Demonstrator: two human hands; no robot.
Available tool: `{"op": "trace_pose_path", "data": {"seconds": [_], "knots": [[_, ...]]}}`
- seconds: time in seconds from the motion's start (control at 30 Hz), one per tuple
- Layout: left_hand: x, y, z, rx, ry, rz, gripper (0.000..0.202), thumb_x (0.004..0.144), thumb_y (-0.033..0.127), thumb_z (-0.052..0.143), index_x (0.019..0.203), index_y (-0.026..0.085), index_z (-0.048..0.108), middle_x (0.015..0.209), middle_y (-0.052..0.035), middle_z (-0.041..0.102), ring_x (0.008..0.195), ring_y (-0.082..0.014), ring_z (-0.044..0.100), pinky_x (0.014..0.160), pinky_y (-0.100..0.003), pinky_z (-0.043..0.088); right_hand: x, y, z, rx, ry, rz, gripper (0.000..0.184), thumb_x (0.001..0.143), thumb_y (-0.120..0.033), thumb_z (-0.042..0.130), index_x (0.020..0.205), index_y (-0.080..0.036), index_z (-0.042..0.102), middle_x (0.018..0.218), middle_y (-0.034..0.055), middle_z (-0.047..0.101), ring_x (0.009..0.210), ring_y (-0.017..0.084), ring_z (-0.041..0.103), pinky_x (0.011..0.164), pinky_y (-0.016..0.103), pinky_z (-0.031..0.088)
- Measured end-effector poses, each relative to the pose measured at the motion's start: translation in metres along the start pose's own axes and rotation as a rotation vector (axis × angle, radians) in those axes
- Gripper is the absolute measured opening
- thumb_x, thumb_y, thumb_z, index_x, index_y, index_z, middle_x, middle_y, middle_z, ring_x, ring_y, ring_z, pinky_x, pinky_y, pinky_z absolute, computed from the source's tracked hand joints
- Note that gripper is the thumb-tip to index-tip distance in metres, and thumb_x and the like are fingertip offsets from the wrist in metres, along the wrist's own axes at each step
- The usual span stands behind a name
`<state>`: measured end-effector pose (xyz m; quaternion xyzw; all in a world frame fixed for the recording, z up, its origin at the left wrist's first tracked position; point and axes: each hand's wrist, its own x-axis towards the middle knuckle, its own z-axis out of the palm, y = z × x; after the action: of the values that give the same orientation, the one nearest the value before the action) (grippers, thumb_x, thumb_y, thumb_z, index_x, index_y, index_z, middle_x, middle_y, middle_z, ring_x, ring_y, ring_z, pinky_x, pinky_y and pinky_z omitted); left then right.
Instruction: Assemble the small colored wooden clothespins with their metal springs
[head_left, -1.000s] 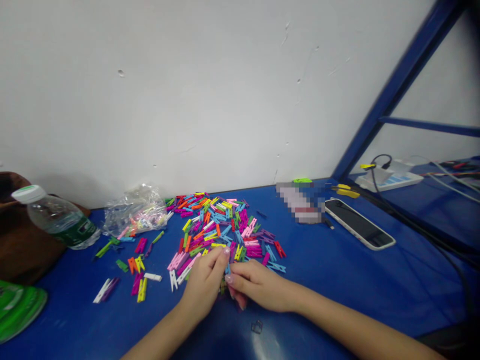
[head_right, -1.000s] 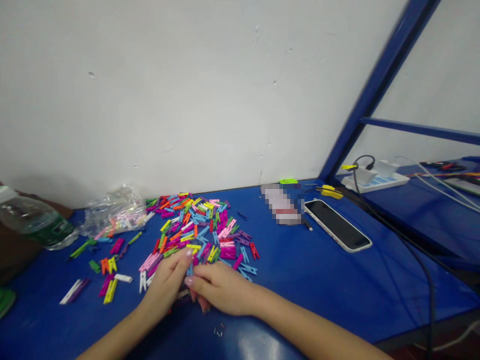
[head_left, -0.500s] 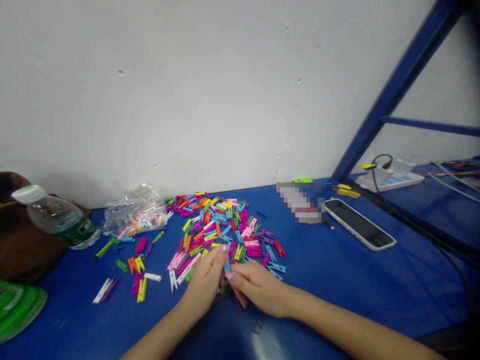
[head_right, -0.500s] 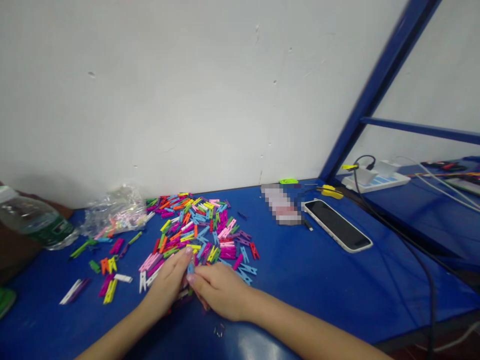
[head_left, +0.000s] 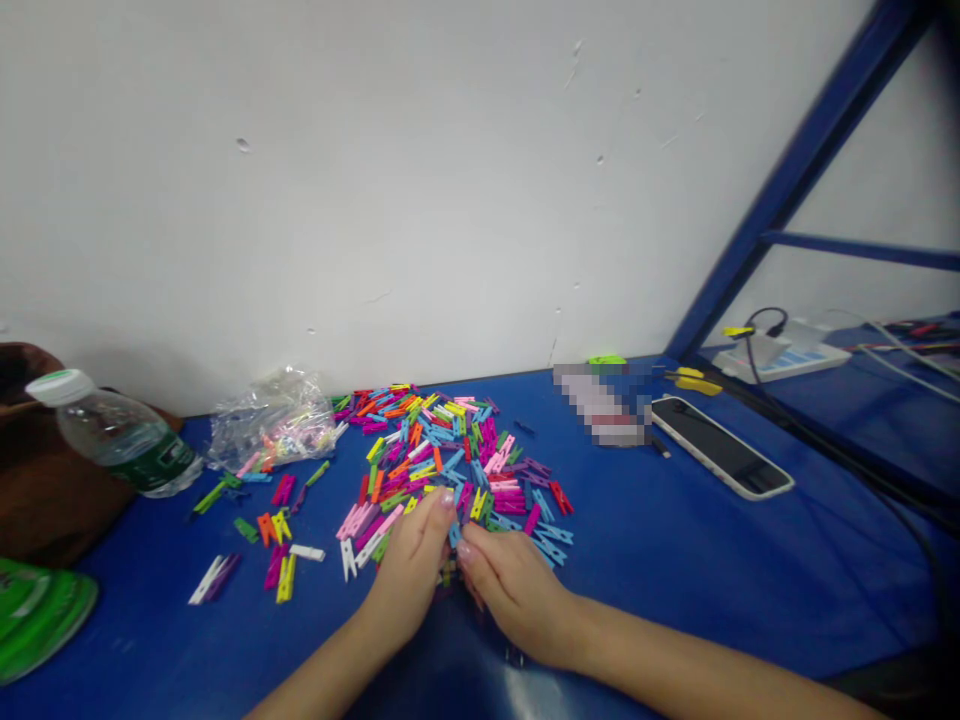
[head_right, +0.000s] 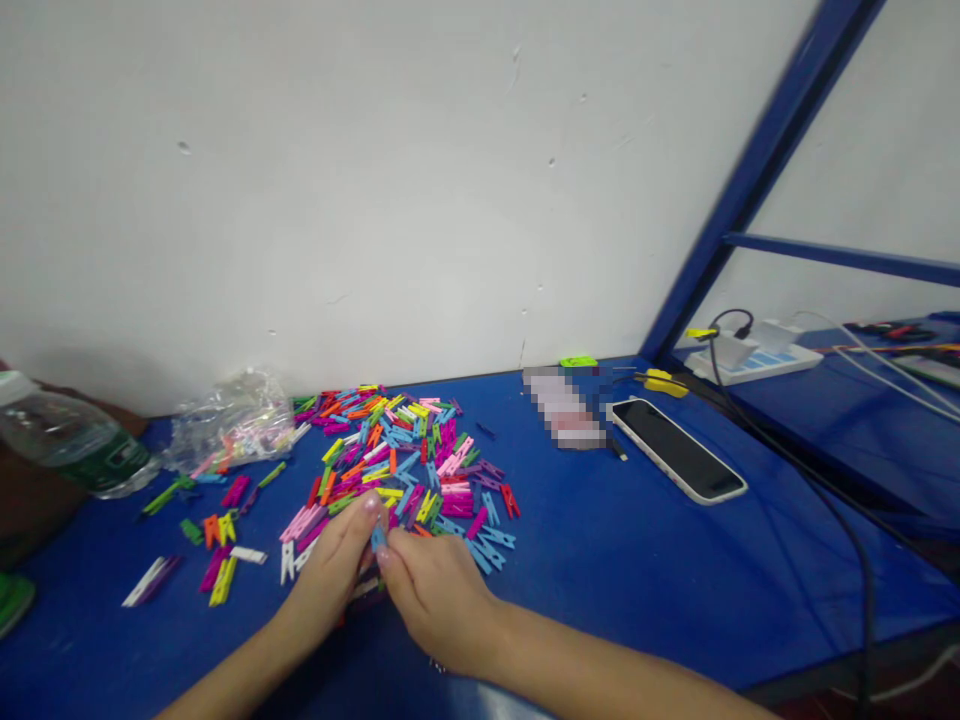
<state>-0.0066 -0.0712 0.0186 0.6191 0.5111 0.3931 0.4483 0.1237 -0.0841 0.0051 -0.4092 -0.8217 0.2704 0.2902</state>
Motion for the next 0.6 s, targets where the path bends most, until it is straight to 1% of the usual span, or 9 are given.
{"op": "trace_pose_path", "data": {"seconds": [0.27, 0.47, 0.6], "knots": [[-0.002, 0.003, 0.003, -0.091, 0.006, -0.034, 0.031, 0.081, 0.045, 0.031, 0.062, 0.02, 0.036, 0.061, 0.0042, 0.035, 0.057, -0.0114, 0.034, 0.054, -0.022, 0.032, -0.001, -0.001, 0.005, 0.074, 0.076, -0.003, 0.029, 0.088, -0.028, 0.022, 0.067, -0.019, 0.039, 0.056, -0.0014, 0.046, 0.05, 0.01, 0.042, 0.05, 0.02, 0.029], [-0.003, -0.002, 0.004, -0.096, 0.017, -0.017, 0.031, 0.081, 0.045, 0.031, 0.064, 0.019, 0.038, 0.063, 0.0032, 0.037, 0.059, -0.0121, 0.036, 0.056, -0.023, 0.033, -0.003, -0.005, 0.009, 0.231, 0.092, 0.07, 0.03, 0.088, -0.031, 0.02, 0.067, -0.019, 0.038, 0.059, -0.0013, 0.043, 0.052, 0.01, 0.04, 0.051, 0.021, 0.03], [-0.003, -0.003, 0.005, -0.086, 0.05, -0.01, 0.031, 0.08, 0.045, 0.033, 0.063, 0.019, 0.039, 0.062, 0.0034, 0.038, 0.057, -0.012, 0.037, 0.056, -0.023, 0.034, -0.003, -0.006, 0.012, 0.31, 0.111, 0.119, 0.032, 0.088, -0.033, 0.019, 0.065, -0.019, 0.036, 0.058, -0.0014, 0.041, 0.053, 0.011, 0.038, 0.051, 0.021, 0.031]]}}
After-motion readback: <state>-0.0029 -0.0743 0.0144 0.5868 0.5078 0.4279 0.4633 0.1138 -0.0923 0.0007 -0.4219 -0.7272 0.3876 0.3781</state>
